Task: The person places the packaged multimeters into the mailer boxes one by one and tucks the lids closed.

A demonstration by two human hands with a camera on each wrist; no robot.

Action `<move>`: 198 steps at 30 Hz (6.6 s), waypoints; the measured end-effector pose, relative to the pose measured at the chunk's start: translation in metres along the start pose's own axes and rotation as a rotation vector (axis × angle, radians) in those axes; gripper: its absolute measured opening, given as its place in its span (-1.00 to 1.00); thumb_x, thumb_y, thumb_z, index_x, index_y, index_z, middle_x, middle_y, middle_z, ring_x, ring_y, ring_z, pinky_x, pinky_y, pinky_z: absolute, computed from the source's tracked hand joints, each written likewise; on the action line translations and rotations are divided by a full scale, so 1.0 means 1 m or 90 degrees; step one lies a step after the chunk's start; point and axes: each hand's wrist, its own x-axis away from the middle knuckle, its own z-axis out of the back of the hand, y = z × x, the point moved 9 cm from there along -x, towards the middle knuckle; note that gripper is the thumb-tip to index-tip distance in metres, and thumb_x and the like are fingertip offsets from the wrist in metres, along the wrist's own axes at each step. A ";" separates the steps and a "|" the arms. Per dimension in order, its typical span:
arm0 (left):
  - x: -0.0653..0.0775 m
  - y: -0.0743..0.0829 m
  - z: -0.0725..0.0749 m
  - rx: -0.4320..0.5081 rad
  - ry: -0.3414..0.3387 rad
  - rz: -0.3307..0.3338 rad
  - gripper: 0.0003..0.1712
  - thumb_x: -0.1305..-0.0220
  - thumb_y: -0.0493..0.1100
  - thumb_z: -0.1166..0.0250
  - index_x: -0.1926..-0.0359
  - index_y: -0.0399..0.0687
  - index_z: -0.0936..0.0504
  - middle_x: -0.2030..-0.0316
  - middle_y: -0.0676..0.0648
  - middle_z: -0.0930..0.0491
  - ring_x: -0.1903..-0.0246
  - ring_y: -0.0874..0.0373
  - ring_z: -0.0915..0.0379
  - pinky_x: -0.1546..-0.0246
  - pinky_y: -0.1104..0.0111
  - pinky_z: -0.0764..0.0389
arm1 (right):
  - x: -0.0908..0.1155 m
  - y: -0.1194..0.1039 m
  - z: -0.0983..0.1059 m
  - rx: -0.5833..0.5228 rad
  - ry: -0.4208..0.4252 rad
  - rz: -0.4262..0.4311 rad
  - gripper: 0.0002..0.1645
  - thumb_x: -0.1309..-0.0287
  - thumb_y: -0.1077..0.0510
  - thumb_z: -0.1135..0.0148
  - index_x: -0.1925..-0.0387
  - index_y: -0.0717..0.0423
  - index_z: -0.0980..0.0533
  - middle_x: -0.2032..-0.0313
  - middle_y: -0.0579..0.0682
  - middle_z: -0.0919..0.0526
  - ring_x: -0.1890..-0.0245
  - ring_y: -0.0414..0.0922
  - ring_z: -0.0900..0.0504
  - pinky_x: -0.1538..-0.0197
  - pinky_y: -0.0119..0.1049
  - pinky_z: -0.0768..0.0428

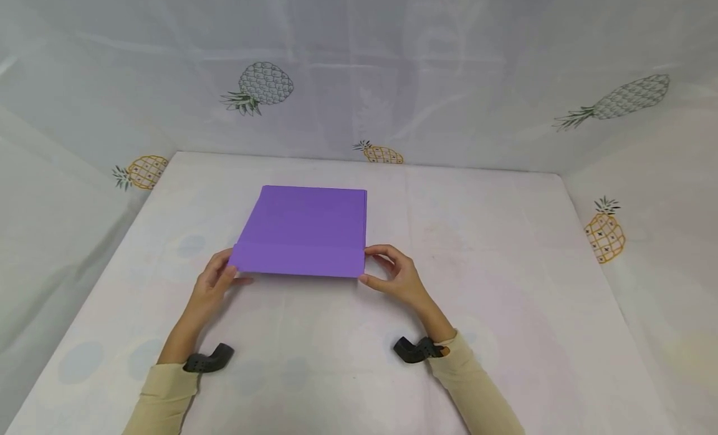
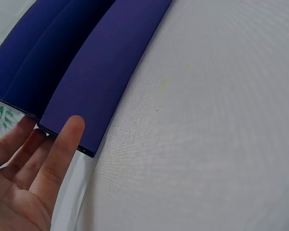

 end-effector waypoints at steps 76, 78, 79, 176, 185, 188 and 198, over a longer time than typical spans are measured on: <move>-0.001 -0.001 0.008 -0.067 0.048 -0.022 -0.60 -0.30 -0.54 -0.10 -0.16 -0.61 -0.39 -0.13 0.02 -0.43 -0.15 0.40 -0.37 -0.17 0.63 -0.38 | 0.004 0.012 -0.008 -0.014 -0.046 -0.005 -0.35 0.16 0.56 -0.41 -0.01 0.58 -0.32 -0.15 0.06 -0.41 -0.26 -0.14 -0.38 -0.30 -0.22 -0.44; -0.001 0.000 0.008 -0.067 0.046 -0.029 -0.59 -0.30 -0.55 -0.09 -0.14 -0.69 -0.35 -0.12 0.08 -0.43 -0.15 0.40 -0.38 -0.17 0.63 -0.37 | 0.004 0.013 -0.007 -0.017 -0.044 -0.015 -0.37 0.14 0.54 -0.42 0.01 0.57 -0.32 -0.16 0.06 -0.41 -0.26 -0.15 -0.38 -0.30 -0.23 -0.44; -0.001 0.001 0.008 -0.069 0.046 -0.032 -0.60 -0.30 -0.55 -0.09 -0.14 -0.69 -0.35 -0.13 0.05 -0.42 -0.15 0.40 -0.38 -0.18 0.63 -0.36 | 0.004 0.014 -0.007 -0.019 -0.043 -0.021 -0.39 0.13 0.54 -0.42 0.02 0.57 -0.32 -0.16 0.06 -0.41 -0.27 -0.15 -0.38 -0.30 -0.23 -0.43; 0.003 -0.006 0.002 0.041 -0.048 0.027 -0.46 -0.32 -0.53 -0.08 -0.30 -0.34 -0.23 -0.15 0.15 -0.47 -0.12 0.36 -0.46 -0.04 0.57 -0.53 | 0.010 0.026 -0.018 -0.003 -0.108 -0.058 -0.09 -0.05 0.54 -0.27 -0.41 0.40 -0.09 -0.47 0.35 0.14 -0.45 -0.21 -0.08 -0.43 -0.36 -0.20; 0.001 -0.006 0.003 0.052 -0.049 0.023 -0.49 -0.30 -0.54 -0.08 -0.23 -0.18 -0.32 -0.12 0.17 -0.49 -0.10 0.37 -0.46 -0.04 0.58 -0.52 | 0.009 0.028 -0.016 -0.030 -0.117 -0.062 -0.08 -0.08 0.52 -0.28 -0.42 0.43 -0.06 -0.49 0.34 0.17 -0.47 -0.22 -0.04 -0.43 -0.36 -0.20; 0.000 -0.005 0.003 0.060 -0.050 0.012 -0.45 -0.28 -0.56 -0.07 -0.27 -0.21 -0.30 -0.10 0.16 -0.52 -0.08 0.37 -0.47 -0.03 0.59 -0.52 | 0.009 0.028 -0.016 -0.028 -0.120 -0.062 -0.08 -0.10 0.50 -0.28 -0.43 0.42 -0.05 -0.49 0.32 0.17 -0.48 -0.21 -0.03 -0.43 -0.35 -0.19; -0.002 -0.007 0.003 -0.024 -0.031 0.017 -0.40 -0.23 -0.57 -0.15 -0.28 -0.61 -0.21 -0.25 0.07 -0.23 -0.18 0.38 -0.31 -0.18 0.63 -0.35 | 0.010 0.030 -0.017 -0.004 -0.127 -0.074 -0.13 -0.23 0.39 -0.23 -0.46 0.36 -0.03 -0.50 0.27 0.15 -0.46 -0.21 -0.07 -0.42 -0.35 -0.21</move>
